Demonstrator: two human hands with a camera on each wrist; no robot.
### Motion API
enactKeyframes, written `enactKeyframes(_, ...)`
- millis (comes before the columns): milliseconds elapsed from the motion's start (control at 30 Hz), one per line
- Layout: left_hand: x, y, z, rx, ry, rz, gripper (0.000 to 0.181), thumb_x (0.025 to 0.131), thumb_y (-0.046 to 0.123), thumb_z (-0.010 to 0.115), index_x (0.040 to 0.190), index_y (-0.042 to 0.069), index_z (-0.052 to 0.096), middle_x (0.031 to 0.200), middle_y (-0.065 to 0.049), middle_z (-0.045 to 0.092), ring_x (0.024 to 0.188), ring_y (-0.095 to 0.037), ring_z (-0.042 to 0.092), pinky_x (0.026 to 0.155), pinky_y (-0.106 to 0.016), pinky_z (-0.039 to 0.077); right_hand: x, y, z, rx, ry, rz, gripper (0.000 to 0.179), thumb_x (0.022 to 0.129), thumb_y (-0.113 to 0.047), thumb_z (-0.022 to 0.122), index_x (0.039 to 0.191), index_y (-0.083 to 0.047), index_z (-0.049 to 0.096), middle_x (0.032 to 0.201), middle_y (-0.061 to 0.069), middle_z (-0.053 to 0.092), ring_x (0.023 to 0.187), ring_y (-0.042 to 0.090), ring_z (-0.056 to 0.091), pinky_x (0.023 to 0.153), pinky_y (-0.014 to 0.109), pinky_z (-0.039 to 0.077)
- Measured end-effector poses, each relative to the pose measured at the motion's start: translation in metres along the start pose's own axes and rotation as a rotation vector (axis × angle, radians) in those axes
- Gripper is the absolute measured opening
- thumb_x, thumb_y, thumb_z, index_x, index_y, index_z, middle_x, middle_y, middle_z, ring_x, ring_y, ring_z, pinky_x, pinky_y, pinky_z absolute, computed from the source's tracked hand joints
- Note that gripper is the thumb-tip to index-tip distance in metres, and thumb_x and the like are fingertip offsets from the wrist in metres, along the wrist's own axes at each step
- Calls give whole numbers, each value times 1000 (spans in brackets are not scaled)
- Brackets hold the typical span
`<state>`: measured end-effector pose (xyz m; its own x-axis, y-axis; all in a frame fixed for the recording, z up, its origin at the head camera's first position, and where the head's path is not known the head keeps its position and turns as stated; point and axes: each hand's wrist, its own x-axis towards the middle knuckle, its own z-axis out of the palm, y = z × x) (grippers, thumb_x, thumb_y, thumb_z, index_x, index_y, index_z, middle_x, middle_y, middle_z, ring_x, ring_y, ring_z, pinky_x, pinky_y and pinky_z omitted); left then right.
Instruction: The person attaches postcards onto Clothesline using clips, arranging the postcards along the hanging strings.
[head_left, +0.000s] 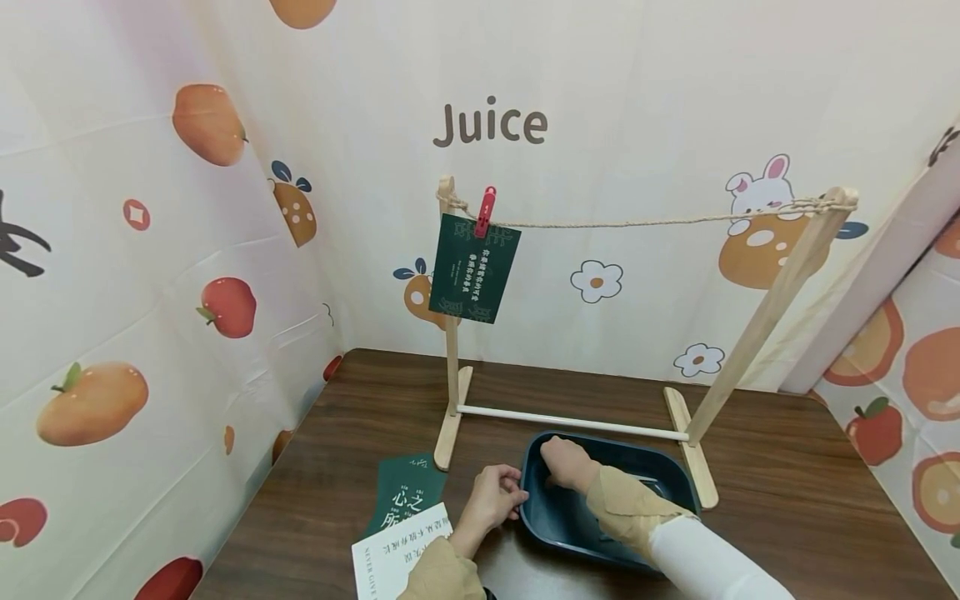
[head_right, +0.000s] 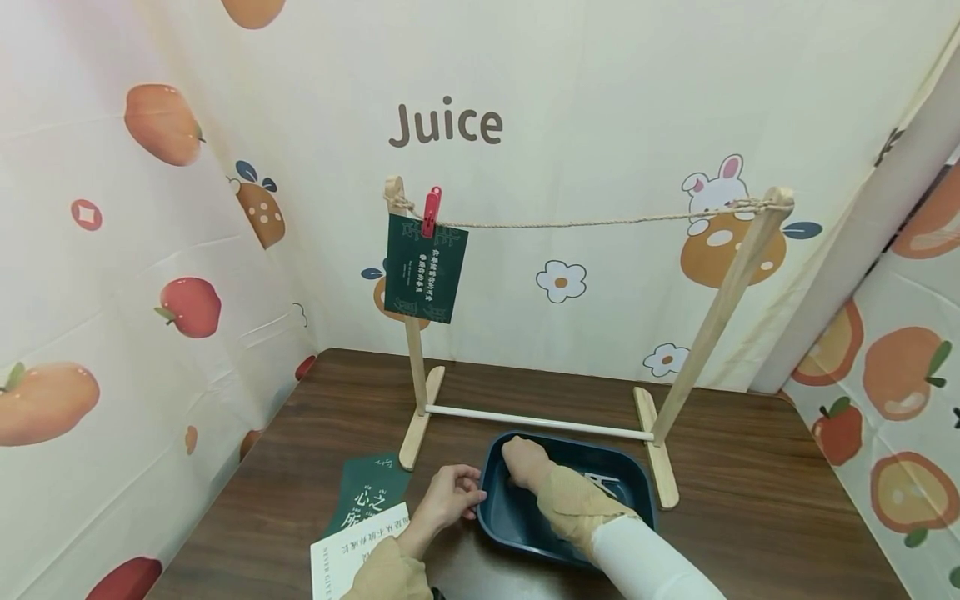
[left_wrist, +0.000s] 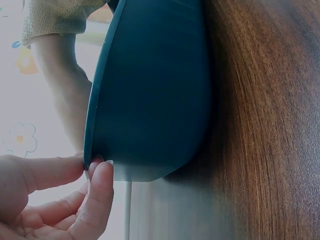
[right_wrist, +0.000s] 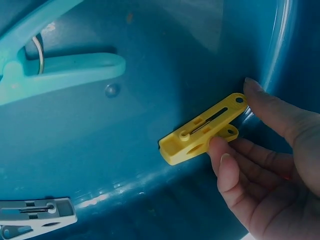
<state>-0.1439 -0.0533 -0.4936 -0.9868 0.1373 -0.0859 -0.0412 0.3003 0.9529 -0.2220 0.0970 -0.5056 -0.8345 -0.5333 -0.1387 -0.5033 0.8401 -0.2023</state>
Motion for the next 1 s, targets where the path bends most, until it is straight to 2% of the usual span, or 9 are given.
enactKeyframes(233,0,0,0,0,6,-1,20,72,-12,63,91,-11,56,59,-3,52,41,-12,50,45,-40,49,0,0,1,21,10,6,25,59,-9,81,70,-4,58,67,6,56,58,16,53,52,32,46)
enactKeyframes(400,0,0,1,9,4,-2,20,73,-10,64,91,-11,57,59,-3,51,42,-16,52,45,-39,49,-1,2,1,21,-13,29,23,61,-10,81,71,-4,60,68,5,56,57,14,51,51,30,45)
enactKeyframes(633,0,1,1,21,-3,8,19,74,-9,64,91,-11,57,60,-3,52,45,-19,54,44,-34,49,-4,3,-2,20,-15,7,22,60,-9,81,69,-4,61,65,4,55,55,13,50,50,29,44)
enactKeyframes(900,-2,-1,-8,27,-20,31,21,80,6,64,91,-11,59,65,-7,58,50,-20,57,44,-26,47,-8,8,-5,43,-8,-18,22,63,-7,79,69,-4,57,62,1,49,54,13,47,50,29,42)
enactKeyframes(1000,-5,-2,-14,55,-13,54,21,81,7,63,91,-11,59,66,-7,59,51,-27,58,43,-24,45,-9,10,-9,60,-19,-18,21,66,-8,77,70,-4,56,62,0,47,54,12,46,51,28,42)
